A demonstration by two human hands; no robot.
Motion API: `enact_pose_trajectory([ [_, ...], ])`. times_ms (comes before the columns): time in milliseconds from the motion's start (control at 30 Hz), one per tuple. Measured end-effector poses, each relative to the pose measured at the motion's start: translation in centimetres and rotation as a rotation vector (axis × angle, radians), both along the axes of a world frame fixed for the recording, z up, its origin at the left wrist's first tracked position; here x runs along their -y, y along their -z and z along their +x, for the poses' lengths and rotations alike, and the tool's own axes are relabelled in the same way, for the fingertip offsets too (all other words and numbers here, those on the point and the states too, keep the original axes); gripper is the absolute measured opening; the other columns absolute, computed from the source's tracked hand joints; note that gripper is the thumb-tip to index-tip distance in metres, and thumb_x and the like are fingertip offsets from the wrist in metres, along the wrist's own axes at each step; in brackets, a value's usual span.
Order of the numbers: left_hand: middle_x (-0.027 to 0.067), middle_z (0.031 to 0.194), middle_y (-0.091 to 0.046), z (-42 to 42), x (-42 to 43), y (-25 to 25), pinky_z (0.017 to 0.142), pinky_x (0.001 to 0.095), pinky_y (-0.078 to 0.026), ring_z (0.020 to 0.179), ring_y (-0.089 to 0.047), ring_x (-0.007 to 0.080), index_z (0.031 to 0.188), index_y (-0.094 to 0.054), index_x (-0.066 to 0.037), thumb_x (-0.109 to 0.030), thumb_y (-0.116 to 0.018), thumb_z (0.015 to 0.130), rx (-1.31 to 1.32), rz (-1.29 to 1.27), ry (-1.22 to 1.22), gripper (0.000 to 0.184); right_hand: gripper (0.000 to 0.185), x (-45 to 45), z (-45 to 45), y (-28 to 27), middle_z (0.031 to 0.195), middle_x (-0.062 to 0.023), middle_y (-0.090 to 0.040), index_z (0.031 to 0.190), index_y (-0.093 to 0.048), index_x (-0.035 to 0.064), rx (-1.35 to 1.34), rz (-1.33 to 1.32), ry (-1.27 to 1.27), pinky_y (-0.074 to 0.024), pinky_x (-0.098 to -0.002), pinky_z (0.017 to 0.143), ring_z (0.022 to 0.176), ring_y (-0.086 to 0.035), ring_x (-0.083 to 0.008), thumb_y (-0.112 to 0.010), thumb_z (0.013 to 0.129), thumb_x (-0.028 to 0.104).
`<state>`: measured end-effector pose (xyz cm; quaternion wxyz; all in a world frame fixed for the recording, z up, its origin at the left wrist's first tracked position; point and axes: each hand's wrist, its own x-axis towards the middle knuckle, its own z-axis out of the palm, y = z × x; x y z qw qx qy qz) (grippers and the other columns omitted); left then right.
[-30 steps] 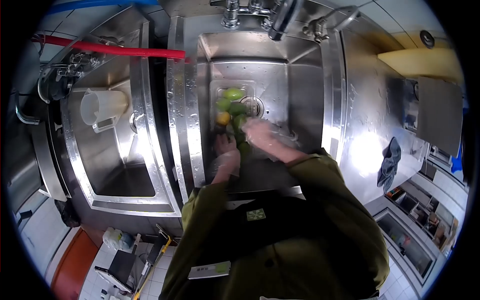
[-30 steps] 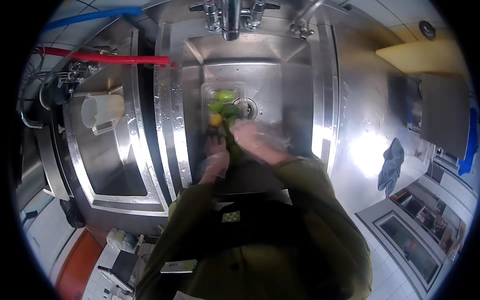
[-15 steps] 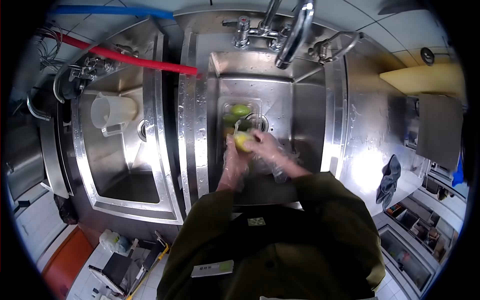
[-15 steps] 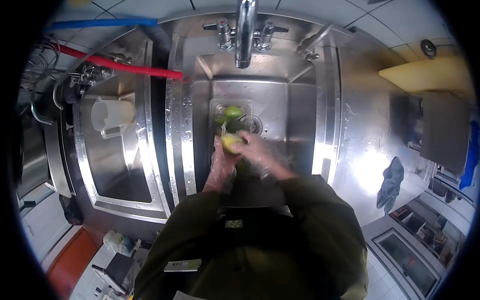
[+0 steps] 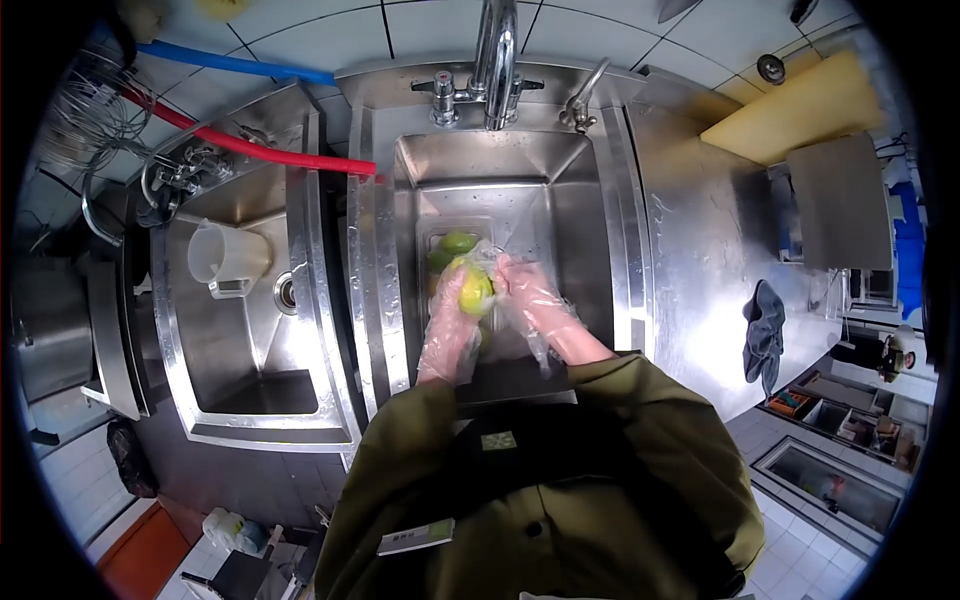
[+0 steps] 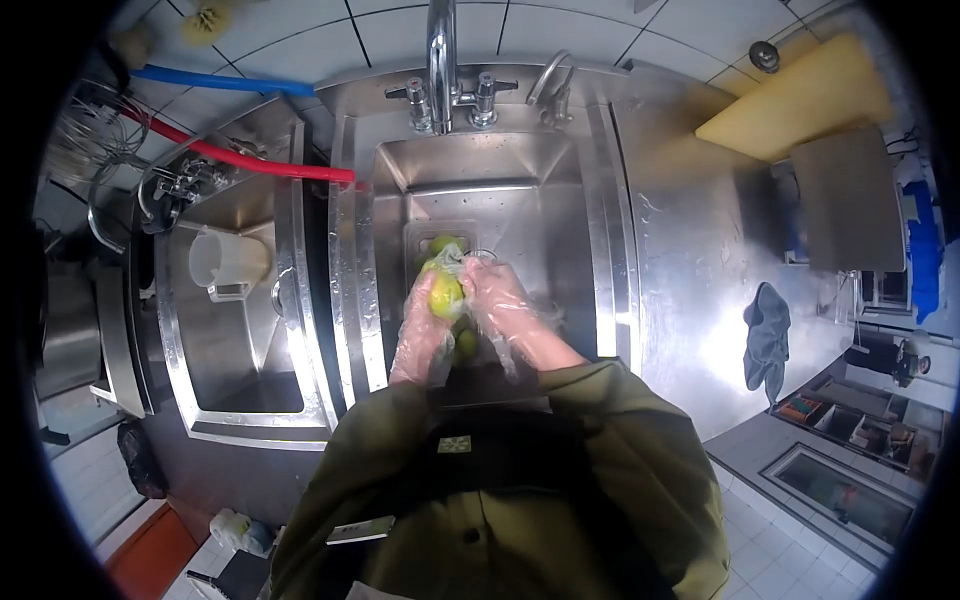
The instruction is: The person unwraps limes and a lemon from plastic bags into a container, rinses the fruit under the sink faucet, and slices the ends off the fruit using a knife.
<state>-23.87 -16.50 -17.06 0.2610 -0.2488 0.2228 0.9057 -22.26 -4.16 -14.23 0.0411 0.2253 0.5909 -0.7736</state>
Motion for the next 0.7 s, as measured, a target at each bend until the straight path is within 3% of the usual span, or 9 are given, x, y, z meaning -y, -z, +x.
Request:
enact_pose_trajectory([
  [100, 0.0127, 0.103, -0.054, -0.2, 0.6, -2.2, 0.079, 0.0369, -0.047, 0.093, -0.055, 0.0252, 0.107, -0.049, 0.000, -0.026, -0.052, 0.084, 0.050, 0.216, 0.023, 0.035, 0.017, -1.1, 0.2, -2.3, 0.063, -0.0015, -0.050, 0.081, -0.054, 0.0031, 0.225, -0.520, 0.020, -0.0378, -0.0212, 0.052, 0.054, -0.045, -0.0094, -0.053, 0.086, 0.019],
  [200, 0.0125, 0.098, -0.057, -0.4, 1.7, -1.2, 0.079, 0.0374, -0.047, 0.091, -0.056, 0.0254, 0.104, -0.051, -0.001, -0.031, -0.048, 0.086, -0.098, 0.444, 0.151, 0.036, 0.018, -3.9, 0.5, -2.8, 0.071, -0.0061, -0.054, 0.080, -0.053, 0.0033, 0.134, -0.888, -0.220, -0.0420, -0.0221, 0.057, 0.060, -0.051, -0.0120, -0.055, 0.085, 0.020],
  [267, 0.0130, 0.093, -0.058, -0.6, 1.4, -1.9, 0.078, 0.0382, -0.048, 0.088, -0.057, 0.0249, 0.101, -0.054, 0.000, -0.036, -0.044, 0.088, -0.131, 0.442, 0.180, 0.039, 0.025, -2.6, 0.5, -6.6, 0.070, -0.0004, -0.054, 0.086, -0.058, 0.0042, 0.243, -0.490, -0.186, -0.0387, -0.0205, 0.049, 0.061, -0.049, -0.0080, -0.061, 0.081, 0.029],
  [367, 0.0143, 0.104, -0.055, 0.0, 0.2, -2.5, 0.079, 0.0387, -0.048, 0.094, -0.054, 0.0259, 0.112, -0.048, -0.001, -0.050, -0.039, 0.086, -0.108, -0.020, 0.197, 0.055, 0.029, -2.3, 1.3, -9.9, 0.073, -0.0007, -0.056, 0.092, -0.058, 0.0042, 0.253, -0.182, -0.357, -0.0414, -0.0209, 0.052, 0.063, -0.052, -0.0094, -0.066, 0.074, 0.025],
  [467, 0.0130, 0.114, -0.049, 1.1, -0.5, -2.8, 0.083, 0.0398, -0.047, 0.101, -0.052, 0.0261, 0.120, -0.042, -0.004, -0.052, -0.041, 0.084, -0.176, 0.052, 0.428, 0.061, 0.025, -3.9, 0.4, -6.2, 0.081, -0.0045, -0.058, 0.094, -0.057, 0.0009, 0.211, -0.485, -0.380, -0.0450, -0.0236, 0.064, 0.072, -0.055, -0.0121, -0.063, 0.077, 0.017],
  [500, 0.0128, 0.119, -0.045, 2.0, -0.8, -1.8, 0.085, 0.0429, -0.046, 0.103, -0.050, 0.0265, 0.123, -0.039, -0.006, -0.048, -0.044, 0.085, -0.176, -0.041, 0.481, 0.057, 0.020, -2.9, 0.8, -9.0, 0.074, -0.0018, -0.056, 0.090, -0.058, 0.0026, 0.205, -0.455, -0.225, -0.0426, -0.0225, 0.054, 0.062, -0.052, -0.0096, -0.063, 0.077, 0.017],
  [600, 0.0123, 0.116, -0.048, 2.5, -1.1, 1.6, 0.082, 0.0460, -0.046, 0.102, -0.051, 0.0270, 0.121, -0.043, -0.008, -0.042, -0.053, 0.081, -0.023, -0.001, 0.498, 0.054, 0.018, -6.5, 1.9, -5.3, 0.071, 0.0003, -0.055, 0.088, -0.057, 0.0028, 0.038, -0.644, -0.037, -0.0402, -0.0218, 0.049, 0.057, -0.049, -0.0090, -0.061, 0.078, 0.018],
  [667, 0.0102, 0.098, -0.055, 2.7, 0.7, 2.2, 0.074, 0.0426, -0.049, 0.085, -0.055, 0.0229, 0.108, -0.050, -0.009, -0.040, -0.060, 0.073, 0.037, 0.355, 0.182, 0.048, 0.012, -11.0, 2.4, -3.6, 0.070, 0.0009, -0.055, 0.080, -0.060, 0.0059, -0.125, -0.670, 0.034, -0.0408, -0.0216, 0.049, 0.056, -0.049, -0.0085, -0.060, 0.079, 0.018],
  [700, 0.0101, 0.096, -0.055, 2.3, 1.5, 2.5, 0.073, 0.0400, -0.050, 0.085, -0.055, 0.0220, 0.106, -0.051, -0.008, -0.043, -0.059, 0.073, 0.082, 0.385, 0.034, 0.049, 0.013, -13.1, 3.0, -2.7, 0.070, -0.0011, -0.056, 0.075, -0.061, 0.0063, -0.070, -0.113, 0.065, -0.0423, -0.0238, 0.050, 0.056, -0.050, -0.0103, -0.060, 0.078, 0.019],
])
